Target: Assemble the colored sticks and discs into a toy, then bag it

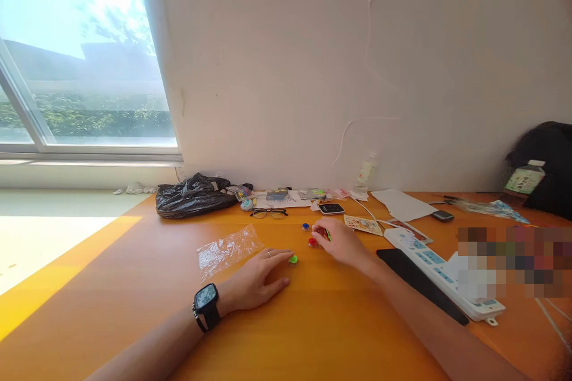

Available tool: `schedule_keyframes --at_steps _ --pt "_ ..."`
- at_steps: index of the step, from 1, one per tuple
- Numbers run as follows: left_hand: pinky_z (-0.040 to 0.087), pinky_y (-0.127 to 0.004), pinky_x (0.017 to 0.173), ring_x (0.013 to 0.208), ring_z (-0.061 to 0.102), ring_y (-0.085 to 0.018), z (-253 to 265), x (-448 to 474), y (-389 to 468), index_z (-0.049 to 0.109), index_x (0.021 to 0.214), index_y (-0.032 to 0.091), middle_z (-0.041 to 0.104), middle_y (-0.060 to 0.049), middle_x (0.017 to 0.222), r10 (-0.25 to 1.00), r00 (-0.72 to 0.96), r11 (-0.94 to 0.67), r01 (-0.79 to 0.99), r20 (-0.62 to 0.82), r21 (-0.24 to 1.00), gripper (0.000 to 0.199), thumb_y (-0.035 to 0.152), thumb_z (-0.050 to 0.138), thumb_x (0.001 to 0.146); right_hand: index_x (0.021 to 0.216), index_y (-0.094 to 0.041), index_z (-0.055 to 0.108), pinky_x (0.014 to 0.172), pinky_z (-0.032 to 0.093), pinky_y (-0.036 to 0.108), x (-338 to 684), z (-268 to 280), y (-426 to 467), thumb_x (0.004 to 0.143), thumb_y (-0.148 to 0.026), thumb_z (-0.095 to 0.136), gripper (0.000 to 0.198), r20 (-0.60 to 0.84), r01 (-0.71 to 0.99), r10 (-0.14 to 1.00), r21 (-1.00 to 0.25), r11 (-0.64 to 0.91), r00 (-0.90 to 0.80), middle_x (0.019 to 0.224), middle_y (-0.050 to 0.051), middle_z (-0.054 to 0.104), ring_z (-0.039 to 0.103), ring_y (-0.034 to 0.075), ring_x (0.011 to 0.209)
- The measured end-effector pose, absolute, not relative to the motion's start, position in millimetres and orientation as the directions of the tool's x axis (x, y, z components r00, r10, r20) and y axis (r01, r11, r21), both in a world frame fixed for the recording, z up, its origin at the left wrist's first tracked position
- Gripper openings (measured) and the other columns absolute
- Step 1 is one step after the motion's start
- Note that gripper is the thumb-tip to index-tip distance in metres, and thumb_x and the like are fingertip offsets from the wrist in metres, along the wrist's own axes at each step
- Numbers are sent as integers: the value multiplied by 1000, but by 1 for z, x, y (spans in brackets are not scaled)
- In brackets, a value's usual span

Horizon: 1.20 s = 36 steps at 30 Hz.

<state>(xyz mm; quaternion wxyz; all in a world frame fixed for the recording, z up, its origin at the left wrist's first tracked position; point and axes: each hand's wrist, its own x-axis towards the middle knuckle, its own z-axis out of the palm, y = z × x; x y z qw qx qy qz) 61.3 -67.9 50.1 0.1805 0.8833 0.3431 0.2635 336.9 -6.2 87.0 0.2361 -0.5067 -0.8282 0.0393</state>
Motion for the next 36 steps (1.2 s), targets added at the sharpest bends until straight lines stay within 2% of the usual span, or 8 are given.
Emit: schedule_keyframes --at_steps 4,8,11,15,30,36 --pt "51 -47 110 129 61 -29 54 62 -68 61 142 28 67 -11 137 671 648 -729 487 360 481 42 38 57 102 88 -19 76 72 39 29 370 85 17 96 -19 60 18 326 923 904 -170 345 -278 90 7 73 65 22 88" --pt "53 -42 103 117 65 -27 60 63 -69 67 127 25 71 -11 123 677 642 -724 490 361 486 32 41 56 103 77 -20 74 68 35 29 373 75 21 93 -15 62 20 292 928 902 -102 359 -317 83 7 72 64 22 82" --pt "53 -39 97 109 66 -25 62 64 -69 68 117 24 71 -10 113 682 632 -719 487 367 496 28 43 54 104 77 -19 73 68 35 30 369 71 19 94 -16 61 21 296 932 899 -68 356 -322 84 9 71 64 23 83" --pt "53 -37 92 102 67 -23 62 64 -69 68 113 23 71 -9 105 694 623 -705 488 360 514 28 44 53 105 80 -18 74 71 36 31 367 71 19 95 -15 60 22 288 939 903 -38 343 -318 87 11 72 64 24 86" --pt "51 -34 85 92 66 -21 59 64 -67 67 100 22 70 -6 93 728 600 -668 516 330 535 31 48 51 105 91 -17 73 78 39 31 367 68 21 99 -12 57 19 297 934 894 -17 357 -336 97 11 72 65 25 94" --pt "53 -36 89 99 68 -22 53 64 -63 69 117 22 73 -9 111 739 582 -658 519 339 545 29 44 56 103 94 -18 71 76 39 32 369 73 18 100 -13 52 21 339 929 880 -39 367 -333 97 9 70 65 25 94"
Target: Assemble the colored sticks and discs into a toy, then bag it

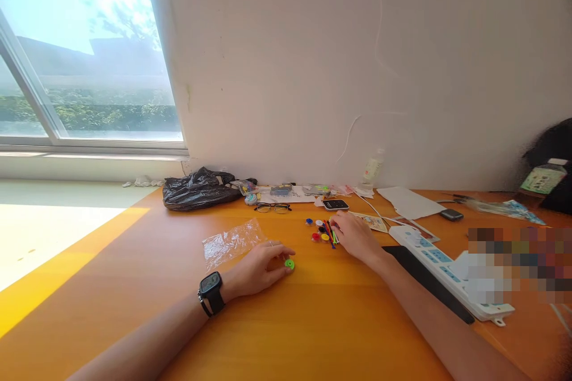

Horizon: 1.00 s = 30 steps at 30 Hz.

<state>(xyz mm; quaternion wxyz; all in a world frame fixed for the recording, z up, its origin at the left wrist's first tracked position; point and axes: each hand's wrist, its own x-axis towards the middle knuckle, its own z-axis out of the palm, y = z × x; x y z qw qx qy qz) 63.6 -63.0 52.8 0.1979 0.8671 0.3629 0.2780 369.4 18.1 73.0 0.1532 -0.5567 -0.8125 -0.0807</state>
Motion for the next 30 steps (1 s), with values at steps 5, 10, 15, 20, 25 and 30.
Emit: schedule_keyframes --at_steps 5,10,15,20,25,30 --pt "54 -35 89 98 67 -22 53 63 -61 71 107 21 72 -9 107 727 598 -662 480 337 576 27 44 59 101 95 -21 66 74 41 31 367 76 14 103 -21 48 19 456 872 828 -191 450 -328 104 7 69 64 21 88" --pt "52 -30 79 84 65 -17 48 62 -60 69 102 20 73 -4 98 779 567 -567 458 266 685 18 37 68 96 101 -22 59 80 48 32 348 72 1 104 -27 46 14 395 622 797 -499 604 -457 123 8 68 65 18 88" --pt "50 -26 70 79 63 -15 47 63 -58 70 96 17 72 -3 89 833 512 -438 379 209 815 23 39 74 90 108 -23 57 87 52 35 326 72 -26 105 -33 46 15 281 449 753 -661 601 -595 128 10 66 64 19 91" --pt "48 -27 70 75 61 -15 53 63 -59 74 95 15 72 -5 84 854 492 -375 360 168 854 32 46 77 87 110 -23 58 91 52 38 316 72 -40 107 -42 48 21 204 362 738 -768 528 -643 125 10 67 64 21 101" --pt "46 -27 68 73 59 -15 55 64 -59 75 96 14 71 -5 83 840 520 -345 291 156 892 42 54 78 85 113 -23 55 93 53 38 314 65 -36 107 -52 49 31 153 154 710 -925 349 -687 115 8 69 68 20 101" --pt "43 -25 65 69 55 -13 56 64 -60 73 89 13 68 -4 78 861 494 -304 313 119 900 43 54 80 83 101 -23 53 78 52 31 311 54 -29 100 -62 58 39 112 76 743 -974 214 -659 101 3 68 66 16 85"
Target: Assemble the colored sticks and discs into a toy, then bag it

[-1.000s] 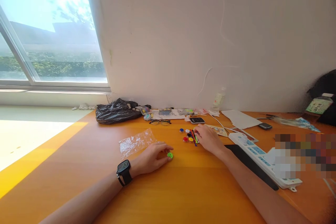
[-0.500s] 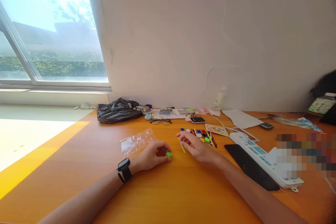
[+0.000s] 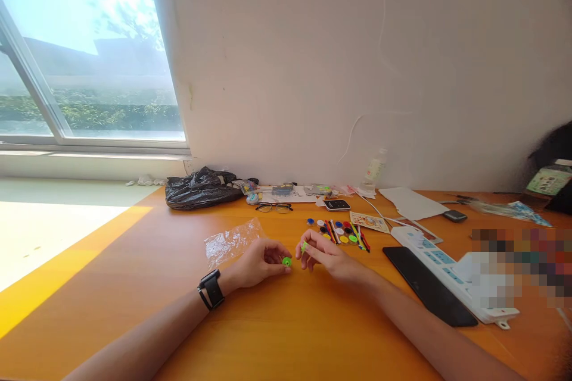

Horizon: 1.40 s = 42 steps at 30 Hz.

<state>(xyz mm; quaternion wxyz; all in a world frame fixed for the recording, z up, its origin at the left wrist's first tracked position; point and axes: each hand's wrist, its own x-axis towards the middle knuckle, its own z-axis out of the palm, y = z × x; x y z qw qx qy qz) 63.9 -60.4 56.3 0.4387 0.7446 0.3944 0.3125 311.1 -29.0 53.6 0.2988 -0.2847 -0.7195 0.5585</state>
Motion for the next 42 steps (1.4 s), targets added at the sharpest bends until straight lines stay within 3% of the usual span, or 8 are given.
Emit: schedule_keyframes --at_steps 9,12,15,19,26,31,35,42 --pt "43 -25 66 70 54 -13 64 65 -63 73 87 12 66 -3 77 876 473 -270 332 88 904 36 47 81 82 99 -19 66 55 39 26 305 39 -22 92 -67 65 49 122 150 850 -962 229 -512 94 3 68 49 9 57" --pt "44 -25 66 69 55 -13 64 65 -63 74 88 12 67 -3 78 873 478 -272 315 96 909 37 48 81 83 99 -20 64 57 39 26 305 38 -21 93 -64 68 44 142 144 839 -957 252 -526 84 2 71 54 12 60" --pt "48 -26 71 75 61 -15 63 64 -62 77 94 13 72 -7 85 864 490 -290 288 120 913 41 52 80 83 100 -20 64 63 43 26 305 37 -23 91 -59 73 41 176 105 823 -956 273 -540 70 -2 63 60 14 65" --pt "50 -27 74 80 65 -18 63 65 -62 78 100 14 75 -9 92 855 501 -295 254 136 921 45 56 80 83 113 -21 66 54 38 24 302 34 -27 95 -59 67 42 156 114 802 -957 267 -577 79 -2 64 51 10 55" --pt "47 -25 66 71 62 -14 67 66 -65 75 85 12 73 -7 81 859 490 -298 246 147 922 44 55 77 87 95 -18 64 57 42 25 298 34 -35 99 -48 64 30 172 138 787 -941 309 -592 83 1 65 53 11 60" --pt "53 -27 71 81 69 -19 68 67 -64 78 97 12 78 -10 93 887 430 -315 301 166 900 38 48 82 84 90 -17 69 60 39 25 298 36 -39 98 -36 64 21 222 290 782 -842 455 -582 76 0 61 51 13 66" --pt "56 -29 78 88 72 -21 69 67 -68 78 96 13 79 -11 98 868 446 -393 347 219 852 33 45 74 91 89 -18 69 58 34 25 300 38 -43 99 -30 60 18 273 403 768 -724 561 -579 71 -1 58 48 13 63" --pt "56 -34 90 96 73 -21 62 64 -73 76 106 20 79 -7 106 746 394 -666 424 537 614 19 32 67 94 99 -20 67 64 37 27 303 48 -50 101 -18 52 15 397 498 657 -436 750 -641 83 3 69 55 15 67"
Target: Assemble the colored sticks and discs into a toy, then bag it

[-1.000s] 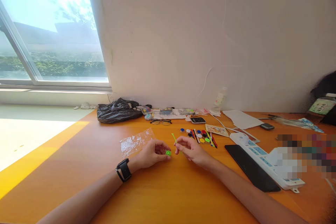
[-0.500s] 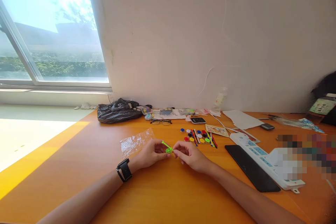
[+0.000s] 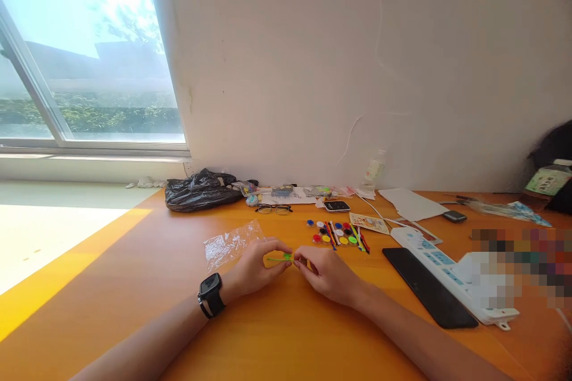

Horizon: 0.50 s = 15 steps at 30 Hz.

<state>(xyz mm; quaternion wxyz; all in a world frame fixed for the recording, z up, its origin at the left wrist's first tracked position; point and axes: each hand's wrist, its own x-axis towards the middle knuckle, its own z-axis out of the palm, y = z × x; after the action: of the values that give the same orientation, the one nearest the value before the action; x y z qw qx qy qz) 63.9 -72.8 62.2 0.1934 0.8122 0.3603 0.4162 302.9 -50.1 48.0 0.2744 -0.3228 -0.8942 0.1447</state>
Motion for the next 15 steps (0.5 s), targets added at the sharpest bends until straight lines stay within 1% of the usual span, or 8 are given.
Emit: schedule_keyframes --at_steps 3,6,9,12,15 --pt "56 -32 88 95 73 -20 65 63 -74 75 109 20 79 -6 106 699 435 -715 440 567 544 19 29 64 97 99 -20 66 68 39 28 303 49 -49 104 -19 50 16 446 502 613 -352 790 -652 85 4 70 59 17 72" --pt "57 -31 85 92 73 -19 68 63 -76 75 109 21 79 -6 104 694 443 -719 466 568 516 18 29 65 97 98 -21 66 70 40 28 304 48 -47 107 -24 48 20 499 478 558 -291 829 -663 88 6 70 61 18 75" --pt "57 -30 84 90 73 -19 69 63 -76 76 106 20 79 -6 101 697 433 -714 491 571 500 16 30 67 96 98 -22 67 69 39 29 305 47 -46 109 -31 45 26 514 457 526 -266 849 -678 86 7 70 61 19 74" --pt "56 -29 82 87 73 -20 69 62 -77 77 103 21 80 -7 97 702 438 -708 513 561 486 16 31 68 95 97 -23 69 67 38 30 306 49 -45 109 -37 45 30 509 447 522 -272 852 -685 82 8 68 60 20 73" --pt "55 -29 78 83 72 -20 72 62 -78 78 101 22 79 -7 93 705 439 -705 520 556 483 15 31 68 94 97 -23 68 67 36 31 306 50 -45 109 -33 44 29 502 447 502 -237 863 -704 82 7 67 59 20 73"
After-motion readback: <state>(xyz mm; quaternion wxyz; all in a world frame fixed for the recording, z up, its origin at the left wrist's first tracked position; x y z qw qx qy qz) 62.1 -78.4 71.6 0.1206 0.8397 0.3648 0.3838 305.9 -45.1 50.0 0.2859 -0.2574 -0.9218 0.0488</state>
